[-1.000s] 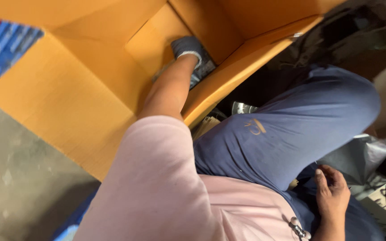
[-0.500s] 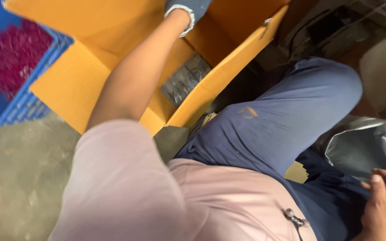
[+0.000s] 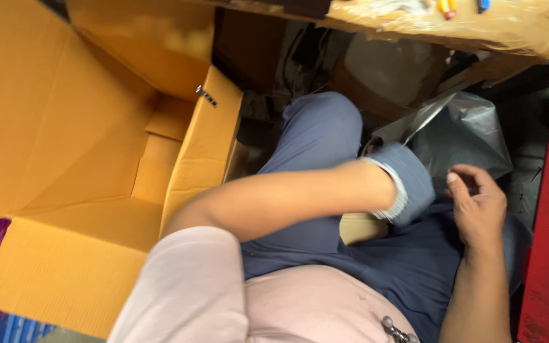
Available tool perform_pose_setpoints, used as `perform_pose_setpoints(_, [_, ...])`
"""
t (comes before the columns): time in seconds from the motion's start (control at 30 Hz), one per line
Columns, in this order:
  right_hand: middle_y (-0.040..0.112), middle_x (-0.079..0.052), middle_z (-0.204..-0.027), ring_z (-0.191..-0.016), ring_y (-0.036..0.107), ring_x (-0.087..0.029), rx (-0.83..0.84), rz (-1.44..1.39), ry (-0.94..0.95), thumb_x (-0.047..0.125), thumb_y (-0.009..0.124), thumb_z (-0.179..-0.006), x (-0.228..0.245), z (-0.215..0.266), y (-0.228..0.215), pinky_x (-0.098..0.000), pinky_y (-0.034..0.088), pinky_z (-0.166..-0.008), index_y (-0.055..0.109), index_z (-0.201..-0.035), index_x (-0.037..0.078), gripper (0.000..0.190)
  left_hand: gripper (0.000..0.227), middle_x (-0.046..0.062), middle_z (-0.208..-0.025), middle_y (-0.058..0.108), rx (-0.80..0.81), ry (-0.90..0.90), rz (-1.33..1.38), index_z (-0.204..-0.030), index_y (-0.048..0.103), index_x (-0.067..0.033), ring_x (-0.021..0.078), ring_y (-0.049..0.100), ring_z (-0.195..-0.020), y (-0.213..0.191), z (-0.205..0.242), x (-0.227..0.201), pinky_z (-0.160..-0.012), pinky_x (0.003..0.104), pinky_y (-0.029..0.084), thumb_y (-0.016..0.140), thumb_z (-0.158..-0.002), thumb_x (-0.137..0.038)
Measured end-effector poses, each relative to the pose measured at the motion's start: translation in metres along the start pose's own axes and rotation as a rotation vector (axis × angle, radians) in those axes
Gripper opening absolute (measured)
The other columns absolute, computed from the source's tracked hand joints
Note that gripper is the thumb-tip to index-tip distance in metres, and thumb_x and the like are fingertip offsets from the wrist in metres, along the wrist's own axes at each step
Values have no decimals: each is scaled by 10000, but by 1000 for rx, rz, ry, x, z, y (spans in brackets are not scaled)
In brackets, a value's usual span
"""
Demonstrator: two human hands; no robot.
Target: The person sits on the floor and uses a yellow utility knife to scrape and deburr a small metal part. They then place the part into a clear plastic bag and put it into a cardboard box. The person repeats this process with another metal part, using pliers and a metal file to remove burrs before bagging and boxing it.
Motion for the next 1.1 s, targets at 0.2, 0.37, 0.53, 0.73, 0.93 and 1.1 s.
perform_pose_setpoints(0.2, [725,-70,-1069,-924,676,-110,-17,-156,41,120,697,-1036,-13,2,-6,-253,559,-797,700,-1187,-4,196,211,116,-934,723,309,-31,-64,-830,734,-94,323,697,-901,58,-63,-10,-738,477,557,690,-879,-295])
perform_pose_setpoints(0.37, [723,-67,-1042,-878,651,-122,38,-126,36,124,705,-1017,10,-12,6,-250,530,-785,710,-1183,4,205,208,117,-941,725,380,-81,-70,-841,736,-98,323,698,-906,75,-72,13,-742,475,558,687,-875,-297])
perform_pose_setpoints(0.53, [726,-75,-1014,-920,652,-147,101,39,-161,129,702,-1019,45,-29,37,-279,524,-832,709,-1183,-15,218,206,118,-948,726,414,-90,-70,-852,738,-101,324,700,-910,78,-72,25,-747,474,559,685,-872,-299])
perform_pose_setpoints(0.73, [724,-149,-1010,-891,699,-241,386,322,-376,146,727,-901,72,-48,66,-345,547,-758,692,-1148,-20,300,205,118,-957,728,437,-92,-59,-866,741,-105,324,702,-915,81,-75,29,-752,473,561,682,-868,-301])
perform_pose_setpoints(0.93, [730,-200,-1073,-977,688,-390,488,565,-309,265,665,-926,56,-43,93,-457,542,-852,719,-1104,16,311,205,119,-966,730,440,-88,-67,-880,744,-109,324,704,-921,79,-81,34,-757,471,562,679,-864,-303])
perform_pose_setpoints(1.1, [723,-212,-1077,-995,686,-394,524,499,-308,271,636,-917,45,-38,106,-456,539,-868,691,-1166,-4,375,207,120,-973,731,455,-66,-66,-891,746,-112,325,705,-925,83,-81,35,-762,470,563,677,-860,-305])
Point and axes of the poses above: each hand's wrist, its own z-axis away from the middle knuckle, its own y-axis out of the palm, x = y × z, the point moved 1 cm from there along -z, towards the middle knuckle
